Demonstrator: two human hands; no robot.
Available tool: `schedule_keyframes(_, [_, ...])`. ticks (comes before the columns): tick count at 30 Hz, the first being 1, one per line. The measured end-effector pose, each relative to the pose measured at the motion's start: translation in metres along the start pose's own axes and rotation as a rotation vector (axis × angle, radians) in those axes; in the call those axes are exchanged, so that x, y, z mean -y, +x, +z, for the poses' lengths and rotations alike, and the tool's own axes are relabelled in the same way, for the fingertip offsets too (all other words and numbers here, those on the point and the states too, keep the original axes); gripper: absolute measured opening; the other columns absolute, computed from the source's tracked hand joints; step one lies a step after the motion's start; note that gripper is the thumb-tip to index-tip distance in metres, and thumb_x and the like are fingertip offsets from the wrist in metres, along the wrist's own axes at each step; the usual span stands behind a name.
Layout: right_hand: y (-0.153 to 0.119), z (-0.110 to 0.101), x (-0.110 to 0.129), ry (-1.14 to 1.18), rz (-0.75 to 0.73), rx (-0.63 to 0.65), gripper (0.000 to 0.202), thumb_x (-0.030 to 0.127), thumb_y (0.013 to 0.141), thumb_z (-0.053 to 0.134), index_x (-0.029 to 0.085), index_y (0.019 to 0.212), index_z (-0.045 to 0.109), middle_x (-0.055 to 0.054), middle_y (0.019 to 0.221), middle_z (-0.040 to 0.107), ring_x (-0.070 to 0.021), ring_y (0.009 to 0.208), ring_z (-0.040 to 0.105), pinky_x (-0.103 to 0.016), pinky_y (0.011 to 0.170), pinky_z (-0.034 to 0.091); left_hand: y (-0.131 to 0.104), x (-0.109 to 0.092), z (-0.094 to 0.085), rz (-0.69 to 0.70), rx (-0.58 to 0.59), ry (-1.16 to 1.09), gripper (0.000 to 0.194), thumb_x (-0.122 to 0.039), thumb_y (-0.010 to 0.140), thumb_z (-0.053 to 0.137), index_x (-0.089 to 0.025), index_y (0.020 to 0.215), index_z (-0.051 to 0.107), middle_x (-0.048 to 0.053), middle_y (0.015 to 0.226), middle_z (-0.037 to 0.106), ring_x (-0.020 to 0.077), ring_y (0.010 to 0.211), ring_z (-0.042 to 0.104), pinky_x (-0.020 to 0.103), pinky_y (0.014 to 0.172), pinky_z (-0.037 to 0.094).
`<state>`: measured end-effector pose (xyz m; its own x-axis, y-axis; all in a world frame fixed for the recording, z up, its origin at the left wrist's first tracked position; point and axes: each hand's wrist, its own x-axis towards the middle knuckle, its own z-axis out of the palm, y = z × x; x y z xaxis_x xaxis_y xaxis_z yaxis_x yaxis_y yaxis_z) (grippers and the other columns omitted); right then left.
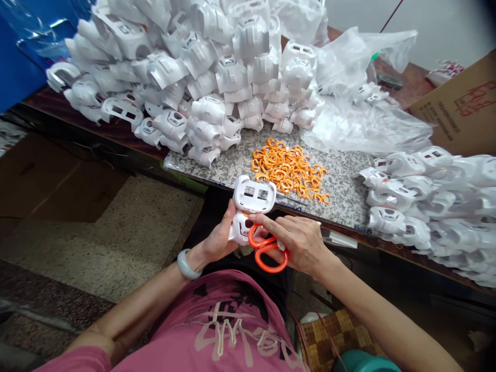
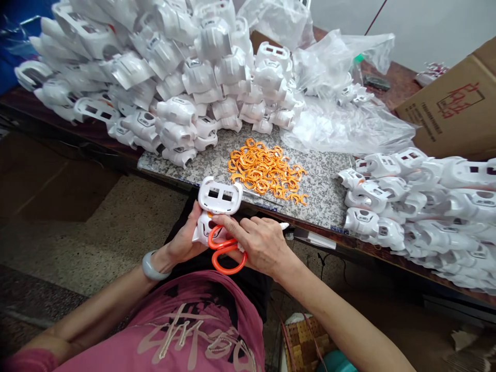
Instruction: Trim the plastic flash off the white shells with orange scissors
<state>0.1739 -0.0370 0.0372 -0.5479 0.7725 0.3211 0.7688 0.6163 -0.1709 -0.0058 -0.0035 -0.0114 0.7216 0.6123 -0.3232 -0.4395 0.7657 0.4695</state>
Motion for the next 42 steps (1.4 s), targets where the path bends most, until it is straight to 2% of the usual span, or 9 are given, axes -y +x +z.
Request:
schedule_keyframes(7, [-0.002, 0.000, 0.002, -0.010, 0.013, 0.052, 0.054, 0.052, 0.095, 0.029, 0.017, 0.125, 0.057, 0.000, 0.060, 0.053, -0.0123, 0.055, 0.046, -0.028, 0.055, 0.028, -0.002, 0.001, -0.002, -0.005, 0.014, -0.015, 0.065, -0.065, 0.085, 0.038, -0.012, 0.114, 0.063, 0.011, 0.092, 0.072, 0.0221, 0.082, 0.066, 0.031, 0.078, 0.050])
schedule_keyframes(14, [-0.004, -0.004, -0.001, 0.208, -0.044, -0.049, 0.048, 0.042, 0.097, 0.031, 0.011, 0.124, 0.055, 0.002, 0.058, 0.050, -0.0104, 0.051, 0.043, -0.025, 0.053, 0.031, -0.005, -0.009, 0.009, 0.033, 0.094, -0.009, 0.066, -0.066, 0.082, 0.042, -0.013, 0.116, 0.064, 0.012, 0.104, 0.070, 0.0210, 0.083, 0.065, 0.030, 0.076, 0.048])
schedule_keyframes(19, [-0.009, -0.004, 0.002, 0.192, -0.029, -0.057, 0.051, 0.043, 0.097, 0.029, 0.011, 0.132, 0.048, 0.002, 0.058, 0.051, -0.0109, 0.052, 0.044, -0.026, 0.051, 0.030, -0.006, -0.010, 0.012, 0.046, 0.114, 0.009, 0.066, -0.067, 0.080, 0.044, -0.013, 0.112, 0.067, 0.012, 0.106, 0.070, 0.0174, 0.074, 0.063, 0.027, 0.070, 0.048])
schedule_keyframes(24, [-0.010, -0.005, 0.003, 0.097, -0.047, -0.006, 0.054, 0.047, 0.097, 0.026, 0.012, 0.131, 0.050, 0.001, 0.059, 0.052, -0.0118, 0.053, 0.044, -0.027, 0.052, 0.030, -0.005, -0.006, 0.011, 0.025, 0.103, 0.040, 0.070, -0.070, 0.080, 0.040, -0.012, 0.110, 0.067, 0.013, 0.101, 0.070, 0.0182, 0.074, 0.063, 0.027, 0.067, 0.048])
schedule_keyframes(29, [-0.009, -0.004, 0.000, 0.028, -0.027, 0.029, 0.053, 0.047, 0.097, 0.025, 0.016, 0.131, 0.051, 0.001, 0.061, 0.052, -0.0114, 0.054, 0.044, -0.027, 0.053, 0.028, -0.005, -0.006, 0.010, 0.025, 0.094, 0.038, 0.069, -0.066, 0.085, 0.035, -0.010, 0.111, 0.066, 0.014, 0.101, 0.069, 0.0223, 0.088, 0.064, 0.029, 0.075, 0.048])
schedule_keyframes(33, [-0.009, -0.001, -0.002, 0.004, -0.013, 0.038, 0.053, 0.049, 0.096, 0.028, 0.019, 0.134, 0.049, 0.001, 0.059, 0.051, -0.0111, 0.053, 0.044, -0.027, 0.053, 0.028, -0.005, -0.006, 0.011, 0.045, 0.035, 0.023, 0.065, -0.064, 0.086, 0.037, -0.011, 0.111, 0.065, 0.013, 0.101, 0.069, 0.0233, 0.091, 0.063, 0.031, 0.080, 0.048])
schedule_keyframes(38, [-0.010, 0.002, 0.000, 0.113, 0.006, 0.056, 0.055, 0.050, 0.096, 0.029, 0.013, 0.131, 0.051, 0.000, 0.063, 0.057, -0.0118, 0.056, 0.051, -0.026, 0.055, 0.034, -0.005, -0.004, 0.010, 0.118, 0.006, 0.031, 0.064, -0.065, 0.083, 0.041, -0.012, 0.107, 0.068, 0.012, 0.099, 0.069, 0.0198, 0.082, 0.063, 0.029, 0.076, 0.049])
schedule_keyframes(42, [-0.010, 0.007, 0.001, 0.192, 0.012, 0.066, 0.054, 0.047, 0.095, 0.034, 0.010, 0.132, 0.048, -0.002, 0.068, 0.062, -0.0126, 0.059, 0.055, -0.025, 0.056, 0.039, -0.003, -0.006, 0.006, 0.076, 0.023, 0.064, 0.068, -0.068, 0.081, 0.041, -0.013, 0.109, 0.067, 0.012, 0.098, 0.069, 0.0176, 0.071, 0.062, 0.027, 0.065, 0.049])
